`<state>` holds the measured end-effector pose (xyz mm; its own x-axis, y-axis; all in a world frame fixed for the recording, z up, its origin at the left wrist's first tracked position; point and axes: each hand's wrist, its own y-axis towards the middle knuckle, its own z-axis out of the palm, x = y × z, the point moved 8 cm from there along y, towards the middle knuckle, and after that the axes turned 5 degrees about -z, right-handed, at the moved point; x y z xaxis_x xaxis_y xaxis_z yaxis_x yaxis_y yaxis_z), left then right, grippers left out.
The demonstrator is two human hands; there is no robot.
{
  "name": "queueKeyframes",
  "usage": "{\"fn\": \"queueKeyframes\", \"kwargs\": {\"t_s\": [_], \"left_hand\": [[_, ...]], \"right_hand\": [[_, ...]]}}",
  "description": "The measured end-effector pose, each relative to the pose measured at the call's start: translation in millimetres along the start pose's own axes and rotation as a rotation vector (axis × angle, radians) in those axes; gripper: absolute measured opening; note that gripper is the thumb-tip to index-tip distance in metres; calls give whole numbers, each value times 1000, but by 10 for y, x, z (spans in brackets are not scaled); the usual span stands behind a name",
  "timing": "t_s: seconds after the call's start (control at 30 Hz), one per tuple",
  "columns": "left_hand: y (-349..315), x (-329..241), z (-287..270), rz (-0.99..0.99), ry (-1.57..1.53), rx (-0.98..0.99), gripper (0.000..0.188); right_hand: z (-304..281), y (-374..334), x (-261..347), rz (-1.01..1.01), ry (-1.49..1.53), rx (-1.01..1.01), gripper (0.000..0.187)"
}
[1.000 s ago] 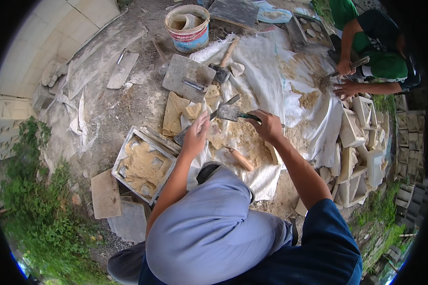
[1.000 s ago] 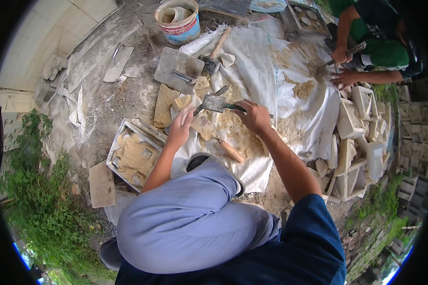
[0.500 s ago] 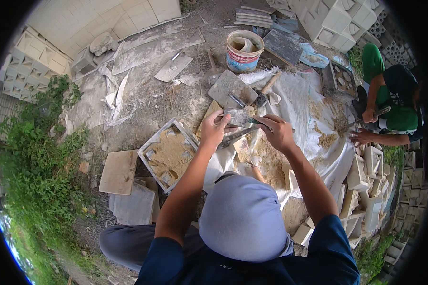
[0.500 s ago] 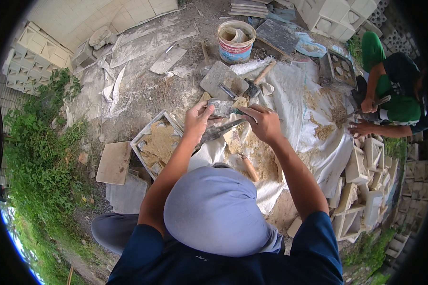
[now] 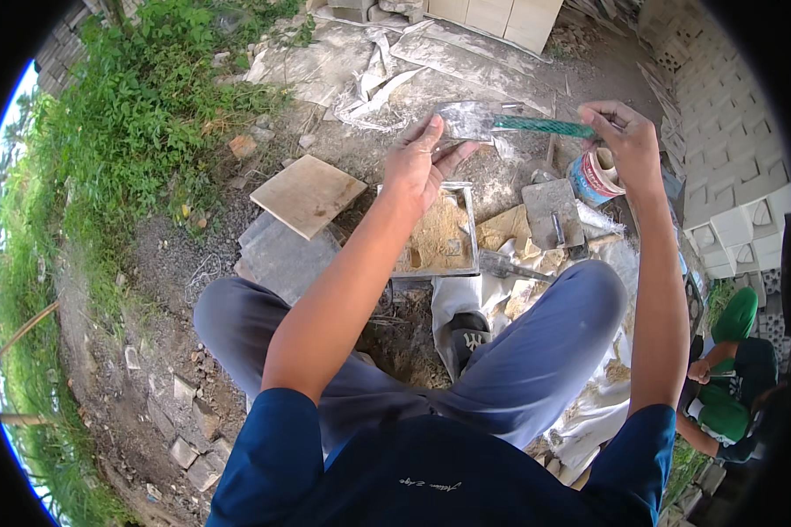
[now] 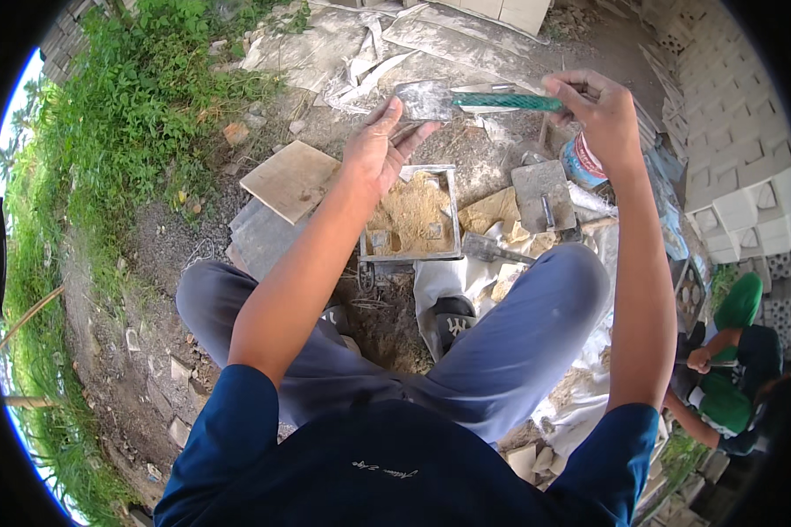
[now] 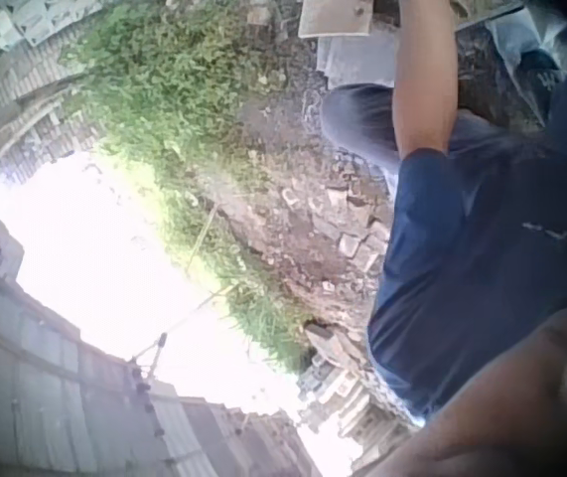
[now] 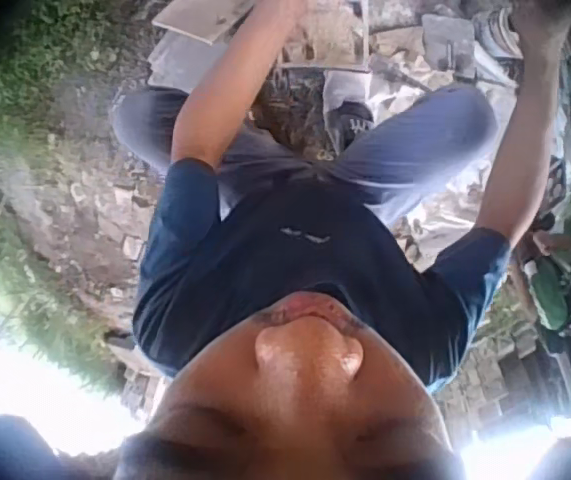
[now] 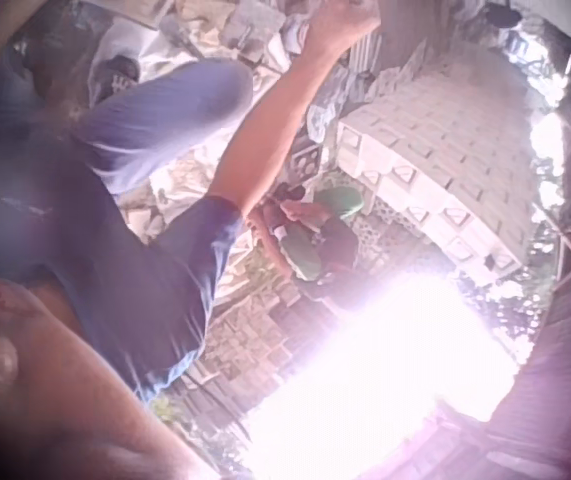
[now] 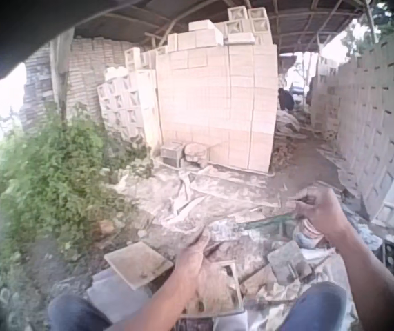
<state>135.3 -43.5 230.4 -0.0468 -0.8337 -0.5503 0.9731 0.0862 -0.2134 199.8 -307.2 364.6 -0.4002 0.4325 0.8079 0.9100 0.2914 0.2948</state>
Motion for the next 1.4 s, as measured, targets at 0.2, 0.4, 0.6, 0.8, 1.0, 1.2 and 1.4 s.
{"fn": "queueKeyframes", "kwargs": {"t_s": [0.2, 0.4, 0.6, 0.8, 1.0, 1.2, 1.4], "left_hand": [[-367, -371, -891, 21, -74, -64, 31], [-610, 223, -1696, -88, 260, -206, 26], [-593, 210, -2527, 55, 1069, -476, 47], [-699, 436, -2732, 283, 872, -548, 59], [-601, 850, -2645, 287, 873, -324, 71], [-496, 879, -2685, 238, 648, -274, 62], [-535, 817, -2848, 240, 684, -322, 64]], "right_hand": [[1603, -69, 225, 111, 1167, -78, 31], [2457, -600, -486, 141, 1632, -13, 54], [2716, -812, -848, 275, 1142, -164, 55], [2996, -1156, -802, 207, 1030, -78, 48], [3225, -1382, -742, 76, 922, -7, 37], [3376, -1549, -940, -60, 727, 77, 39], [3345, -1454, -681, -30, 965, 51, 42]]}}
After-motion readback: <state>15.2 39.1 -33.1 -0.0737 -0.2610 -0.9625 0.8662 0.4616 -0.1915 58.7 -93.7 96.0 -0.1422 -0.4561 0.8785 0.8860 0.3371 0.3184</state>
